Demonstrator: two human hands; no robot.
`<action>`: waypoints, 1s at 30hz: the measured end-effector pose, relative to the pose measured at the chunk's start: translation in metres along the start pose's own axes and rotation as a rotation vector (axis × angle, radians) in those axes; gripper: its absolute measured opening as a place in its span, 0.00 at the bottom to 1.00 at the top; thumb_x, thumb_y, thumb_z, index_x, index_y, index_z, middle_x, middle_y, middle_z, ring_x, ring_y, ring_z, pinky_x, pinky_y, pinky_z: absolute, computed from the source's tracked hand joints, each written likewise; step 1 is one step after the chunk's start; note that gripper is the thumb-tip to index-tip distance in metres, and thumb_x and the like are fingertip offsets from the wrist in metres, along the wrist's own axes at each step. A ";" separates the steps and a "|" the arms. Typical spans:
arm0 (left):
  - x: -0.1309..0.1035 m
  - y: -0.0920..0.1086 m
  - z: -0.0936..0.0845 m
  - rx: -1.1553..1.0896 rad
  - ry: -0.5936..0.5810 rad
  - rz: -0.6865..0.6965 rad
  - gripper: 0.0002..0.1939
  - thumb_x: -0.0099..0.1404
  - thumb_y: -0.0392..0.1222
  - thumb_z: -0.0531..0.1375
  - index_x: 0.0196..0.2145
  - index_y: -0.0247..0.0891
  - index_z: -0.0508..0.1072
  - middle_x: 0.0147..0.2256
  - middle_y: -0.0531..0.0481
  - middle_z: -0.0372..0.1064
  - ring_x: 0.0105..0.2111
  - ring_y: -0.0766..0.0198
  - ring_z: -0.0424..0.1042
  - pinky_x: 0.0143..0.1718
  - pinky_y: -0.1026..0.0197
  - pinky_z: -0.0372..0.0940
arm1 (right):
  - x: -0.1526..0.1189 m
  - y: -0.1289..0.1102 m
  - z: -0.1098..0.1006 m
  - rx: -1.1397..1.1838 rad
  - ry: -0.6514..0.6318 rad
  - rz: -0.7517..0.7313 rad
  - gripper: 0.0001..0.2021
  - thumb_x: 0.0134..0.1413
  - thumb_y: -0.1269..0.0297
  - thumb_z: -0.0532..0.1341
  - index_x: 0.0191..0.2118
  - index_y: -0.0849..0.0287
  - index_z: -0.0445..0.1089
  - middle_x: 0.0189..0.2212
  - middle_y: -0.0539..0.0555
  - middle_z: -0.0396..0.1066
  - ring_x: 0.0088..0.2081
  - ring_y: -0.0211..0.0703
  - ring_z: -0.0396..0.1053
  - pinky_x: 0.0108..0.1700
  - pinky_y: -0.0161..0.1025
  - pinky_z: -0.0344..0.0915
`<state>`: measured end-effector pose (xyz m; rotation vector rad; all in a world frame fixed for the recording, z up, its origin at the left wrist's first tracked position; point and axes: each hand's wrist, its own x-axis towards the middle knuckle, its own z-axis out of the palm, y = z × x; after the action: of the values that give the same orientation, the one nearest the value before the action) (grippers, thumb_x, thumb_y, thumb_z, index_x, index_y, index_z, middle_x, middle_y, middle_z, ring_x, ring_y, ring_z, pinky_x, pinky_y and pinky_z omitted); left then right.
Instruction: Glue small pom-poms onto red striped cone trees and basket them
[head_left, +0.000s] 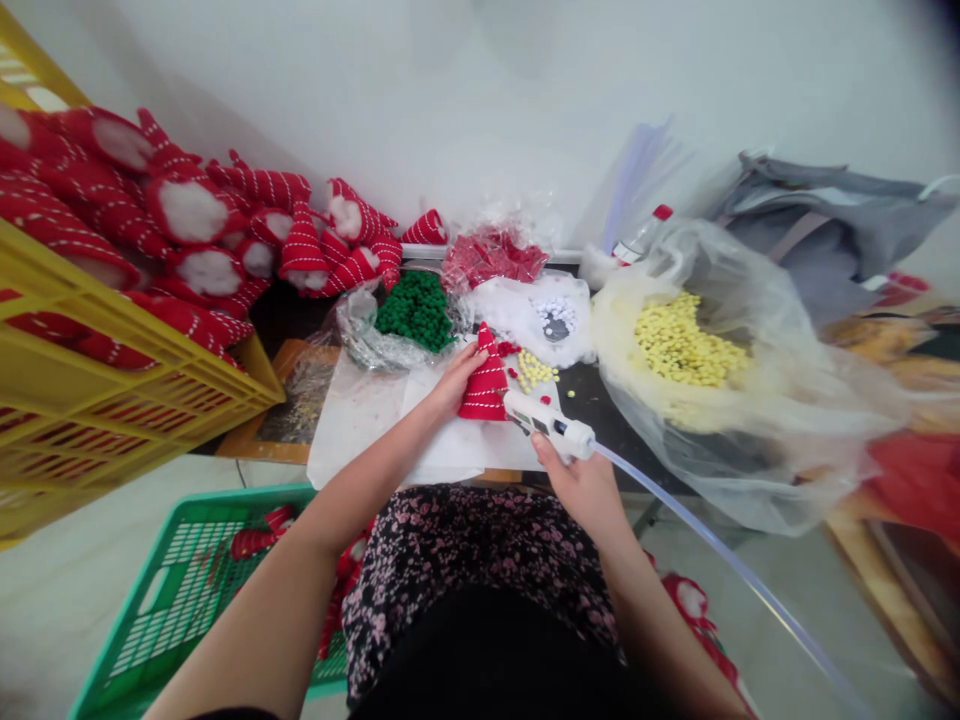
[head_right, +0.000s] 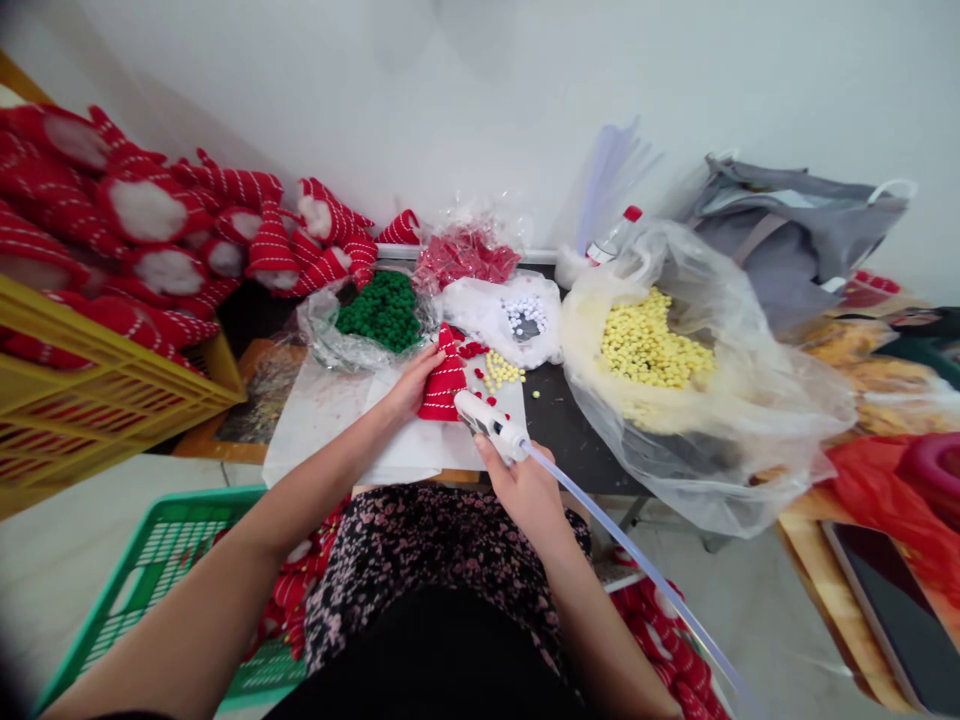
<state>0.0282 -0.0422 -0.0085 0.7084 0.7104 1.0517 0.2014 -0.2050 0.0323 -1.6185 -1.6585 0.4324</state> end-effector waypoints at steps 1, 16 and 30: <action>0.000 0.000 0.000 -0.002 0.009 0.000 0.19 0.62 0.43 0.70 0.50 0.40 0.77 0.40 0.47 0.81 0.36 0.58 0.79 0.43 0.57 0.72 | -0.001 0.001 0.001 -0.019 0.004 0.002 0.24 0.66 0.44 0.55 0.39 0.59 0.80 0.27 0.61 0.81 0.32 0.58 0.81 0.39 0.49 0.76; 0.000 0.015 0.001 -0.168 0.082 -0.306 0.15 0.74 0.47 0.58 0.41 0.30 0.76 0.29 0.44 0.77 0.26 0.62 0.76 0.34 0.60 0.73 | -0.004 0.009 -0.010 0.131 0.216 0.037 0.20 0.67 0.49 0.58 0.36 0.57 0.81 0.38 0.60 0.83 0.43 0.54 0.79 0.45 0.46 0.75; 0.003 0.002 -0.005 -0.052 0.044 -0.099 0.22 0.60 0.43 0.72 0.51 0.40 0.75 0.39 0.46 0.81 0.38 0.56 0.81 0.47 0.52 0.74 | -0.005 0.005 -0.010 0.182 0.128 0.124 0.21 0.65 0.48 0.57 0.29 0.56 0.76 0.32 0.58 0.81 0.37 0.51 0.77 0.43 0.43 0.72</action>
<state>0.0240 -0.0379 -0.0106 0.6004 0.7462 0.9939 0.2113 -0.2119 0.0337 -1.5844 -1.3878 0.5157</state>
